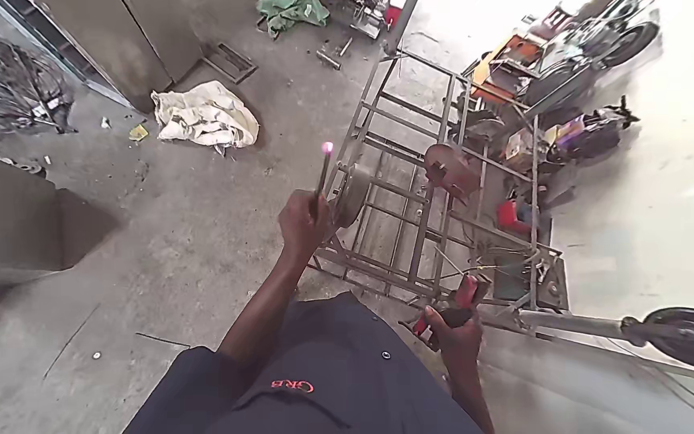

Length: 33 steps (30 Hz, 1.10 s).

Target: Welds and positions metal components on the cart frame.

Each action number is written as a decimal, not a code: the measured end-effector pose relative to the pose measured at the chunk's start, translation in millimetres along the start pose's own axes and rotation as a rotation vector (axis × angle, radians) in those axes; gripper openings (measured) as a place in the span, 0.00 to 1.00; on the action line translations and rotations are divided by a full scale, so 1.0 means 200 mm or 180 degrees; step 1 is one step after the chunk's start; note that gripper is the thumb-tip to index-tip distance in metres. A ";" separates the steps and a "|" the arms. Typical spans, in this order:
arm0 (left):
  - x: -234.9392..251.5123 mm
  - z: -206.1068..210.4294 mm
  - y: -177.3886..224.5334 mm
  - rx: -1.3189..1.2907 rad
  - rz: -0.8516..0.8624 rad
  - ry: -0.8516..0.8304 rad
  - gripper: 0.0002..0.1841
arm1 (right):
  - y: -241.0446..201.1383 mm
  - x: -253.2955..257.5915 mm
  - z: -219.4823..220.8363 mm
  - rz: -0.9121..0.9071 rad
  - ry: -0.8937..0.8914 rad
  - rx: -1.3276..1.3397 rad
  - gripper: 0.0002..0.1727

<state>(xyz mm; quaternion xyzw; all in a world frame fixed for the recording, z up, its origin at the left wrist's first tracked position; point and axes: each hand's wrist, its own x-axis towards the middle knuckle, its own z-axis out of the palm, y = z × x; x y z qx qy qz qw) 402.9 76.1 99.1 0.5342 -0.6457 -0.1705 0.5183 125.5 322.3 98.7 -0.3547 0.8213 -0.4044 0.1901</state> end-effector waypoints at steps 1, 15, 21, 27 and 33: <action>-0.01 0.02 -0.01 0.0218 -0.0363 -0.0657 0.15 | 0.00 -0.01 0.00 -0.0013 -0.0003 -0.0022 0.51; -0.14 0.29 -0.35 -0.0617 -0.1081 -0.0622 0.12 | -0.01 0.01 0.01 0.0004 0.0038 0.0110 0.49; -0.22 0.38 -0.42 -0.0749 -0.0842 -0.0603 0.10 | 0.00 -0.01 -0.03 -0.0030 0.0149 -0.0169 0.52; -0.22 0.40 -0.48 -0.0547 -0.0652 -0.0626 0.11 | 0.01 -0.02 -0.04 0.0057 0.0214 -0.0099 0.51; -0.19 0.38 -0.50 -0.0484 -0.0682 -0.0938 0.11 | 0.02 -0.03 -0.04 0.0015 0.0216 -0.0022 0.51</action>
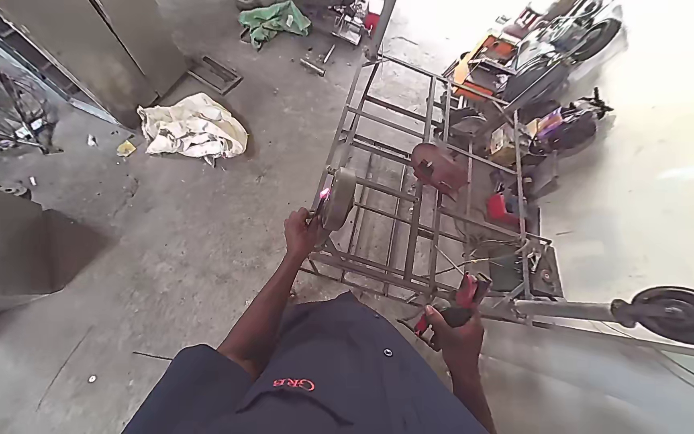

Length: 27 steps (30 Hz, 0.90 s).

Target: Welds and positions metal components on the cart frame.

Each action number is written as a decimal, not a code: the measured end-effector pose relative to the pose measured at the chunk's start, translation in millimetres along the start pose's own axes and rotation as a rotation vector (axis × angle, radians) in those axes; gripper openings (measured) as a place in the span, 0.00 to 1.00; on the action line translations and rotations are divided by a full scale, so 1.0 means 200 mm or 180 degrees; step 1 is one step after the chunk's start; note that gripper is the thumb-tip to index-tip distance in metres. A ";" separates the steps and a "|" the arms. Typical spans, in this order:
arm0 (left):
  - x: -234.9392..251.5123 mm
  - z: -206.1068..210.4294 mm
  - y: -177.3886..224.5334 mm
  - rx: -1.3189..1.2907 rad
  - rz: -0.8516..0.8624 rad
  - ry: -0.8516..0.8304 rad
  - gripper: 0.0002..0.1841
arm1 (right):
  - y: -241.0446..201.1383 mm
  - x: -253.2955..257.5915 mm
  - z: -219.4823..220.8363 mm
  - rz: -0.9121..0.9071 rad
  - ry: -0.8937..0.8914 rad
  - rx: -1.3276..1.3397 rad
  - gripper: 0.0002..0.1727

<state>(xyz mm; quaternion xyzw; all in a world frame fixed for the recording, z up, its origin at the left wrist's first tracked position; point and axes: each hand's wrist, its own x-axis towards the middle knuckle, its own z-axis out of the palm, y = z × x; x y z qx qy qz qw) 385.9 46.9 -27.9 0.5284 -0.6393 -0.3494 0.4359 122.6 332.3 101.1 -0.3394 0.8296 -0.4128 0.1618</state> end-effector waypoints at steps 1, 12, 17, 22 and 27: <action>0.01 0.00 0.00 -0.0057 0.0033 -0.0048 0.10 | 0.00 0.00 0.00 -0.0013 -0.0001 -0.0005 0.51; 0.19 -0.06 -0.11 -0.0717 0.0062 -0.1059 0.21 | 0.00 -0.01 0.04 -0.0019 -0.0128 0.0005 0.51; 0.24 -0.11 -0.12 -0.1550 0.0415 -0.1566 0.29 | -0.01 -0.03 0.04 0.0033 -0.0106 -0.0102 0.55; 0.24 -0.16 -0.11 -0.1501 0.0251 -0.1524 0.16 | -0.01 -0.04 0.04 0.0012 -0.0093 -0.0201 0.53; -0.16 -0.26 -0.08 -0.2148 -0.2535 0.0549 0.13 | -0.04 -0.07 0.05 0.0039 -0.0052 0.0068 0.50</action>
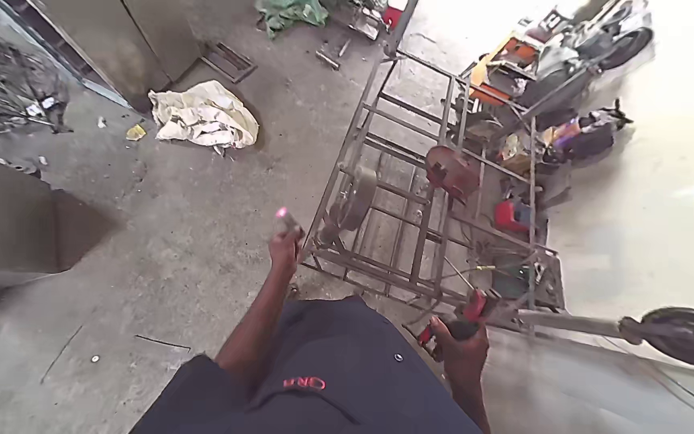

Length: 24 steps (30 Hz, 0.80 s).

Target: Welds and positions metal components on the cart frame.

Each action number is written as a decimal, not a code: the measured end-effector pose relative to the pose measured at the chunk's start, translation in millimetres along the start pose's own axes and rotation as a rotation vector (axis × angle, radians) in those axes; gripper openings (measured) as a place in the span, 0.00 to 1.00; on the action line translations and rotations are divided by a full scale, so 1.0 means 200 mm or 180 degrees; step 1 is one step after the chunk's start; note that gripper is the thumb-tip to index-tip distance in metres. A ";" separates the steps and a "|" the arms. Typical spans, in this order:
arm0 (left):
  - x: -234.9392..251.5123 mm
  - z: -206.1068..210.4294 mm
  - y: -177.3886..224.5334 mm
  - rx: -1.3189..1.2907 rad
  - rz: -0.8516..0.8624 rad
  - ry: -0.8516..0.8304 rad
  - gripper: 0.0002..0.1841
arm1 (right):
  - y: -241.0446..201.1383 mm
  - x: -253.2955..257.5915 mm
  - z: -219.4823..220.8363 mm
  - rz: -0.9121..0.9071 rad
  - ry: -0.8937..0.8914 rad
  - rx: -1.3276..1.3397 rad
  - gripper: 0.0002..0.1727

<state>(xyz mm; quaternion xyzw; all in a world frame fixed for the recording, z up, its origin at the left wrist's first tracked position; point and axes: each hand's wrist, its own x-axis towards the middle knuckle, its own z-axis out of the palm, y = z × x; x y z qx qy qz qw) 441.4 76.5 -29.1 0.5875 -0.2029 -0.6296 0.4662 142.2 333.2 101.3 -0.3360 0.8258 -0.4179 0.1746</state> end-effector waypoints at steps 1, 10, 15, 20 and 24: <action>-0.01 -0.08 -0.06 -0.0094 -0.0249 0.0424 0.11 | 0.00 0.00 0.03 0.0063 -0.0010 0.0089 0.48; -0.11 -0.42 -0.16 0.0292 -0.0039 0.0421 0.14 | 0.01 0.09 0.07 0.0013 -0.0515 -0.0137 0.48; -0.12 -0.25 0.01 0.0262 0.0754 -0.0490 0.07 | -0.01 0.10 0.08 0.0003 -0.0420 0.0034 0.51; -0.02 -0.02 0.11 0.0259 0.1311 -0.1263 0.07 | 0.00 0.07 0.06 -0.0059 -0.0240 0.0055 0.50; 0.12 0.12 0.13 0.0696 0.1853 -0.1749 0.06 | 0.00 0.03 0.03 0.0062 -0.0071 -0.0036 0.51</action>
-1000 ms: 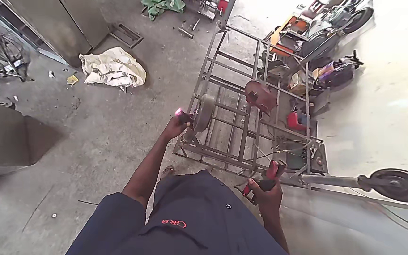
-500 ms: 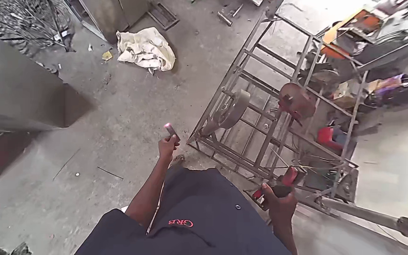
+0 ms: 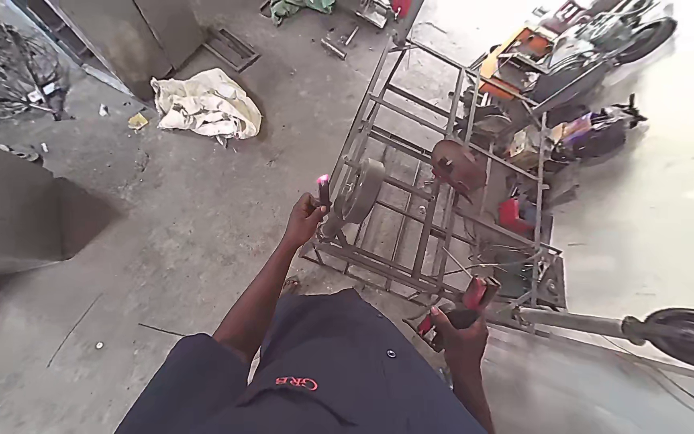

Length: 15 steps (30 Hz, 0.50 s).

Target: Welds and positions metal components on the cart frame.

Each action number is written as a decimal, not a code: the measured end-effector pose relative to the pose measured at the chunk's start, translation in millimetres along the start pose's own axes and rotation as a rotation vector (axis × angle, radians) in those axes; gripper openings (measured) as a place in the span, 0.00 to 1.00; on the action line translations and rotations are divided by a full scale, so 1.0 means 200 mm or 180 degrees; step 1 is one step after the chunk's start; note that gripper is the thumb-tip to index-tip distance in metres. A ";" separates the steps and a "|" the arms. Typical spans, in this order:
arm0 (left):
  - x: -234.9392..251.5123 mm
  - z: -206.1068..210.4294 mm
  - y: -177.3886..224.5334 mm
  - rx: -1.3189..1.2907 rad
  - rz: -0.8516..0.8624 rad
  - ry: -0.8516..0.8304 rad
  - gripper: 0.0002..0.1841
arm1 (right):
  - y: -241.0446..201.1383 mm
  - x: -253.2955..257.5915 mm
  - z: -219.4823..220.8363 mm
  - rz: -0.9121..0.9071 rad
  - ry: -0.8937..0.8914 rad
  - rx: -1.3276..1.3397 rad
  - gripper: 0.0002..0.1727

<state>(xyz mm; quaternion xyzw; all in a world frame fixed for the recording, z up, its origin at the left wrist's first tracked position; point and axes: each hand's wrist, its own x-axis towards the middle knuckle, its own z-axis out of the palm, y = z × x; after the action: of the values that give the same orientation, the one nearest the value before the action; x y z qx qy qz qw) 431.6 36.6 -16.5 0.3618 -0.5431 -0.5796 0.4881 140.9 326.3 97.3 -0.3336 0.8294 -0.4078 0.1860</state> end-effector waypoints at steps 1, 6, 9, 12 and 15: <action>0.03 0.01 -0.01 0.0067 0.0121 -0.0126 0.06 | 0.00 -0.01 -0.01 0.0020 0.0030 -0.0004 0.51; 0.14 0.05 -0.07 0.0334 0.0539 -0.0442 0.06 | -0.02 -0.08 -0.02 0.0043 0.0230 -0.0190 0.50; 0.18 0.05 -0.06 0.0726 0.0581 -0.0591 0.04 | -0.04 -0.11 -0.01 0.0093 0.0319 -0.0193 0.51; 0.21 0.04 -0.08 0.0843 0.0725 -0.0737 0.04 | -0.04 -0.14 0.01 0.0123 0.0383 -0.0112 0.50; 0.23 0.03 -0.10 0.1011 0.0828 -0.0874 0.05 | -0.06 -0.16 0.03 0.0118 0.0418 -0.0113 0.49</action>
<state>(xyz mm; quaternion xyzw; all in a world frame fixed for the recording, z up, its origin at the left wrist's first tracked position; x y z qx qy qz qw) 410.2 -8.1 -30.2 0.2789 -0.7306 -0.4631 0.4172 171.6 340.0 105.4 -0.2939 0.8529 -0.4105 0.1326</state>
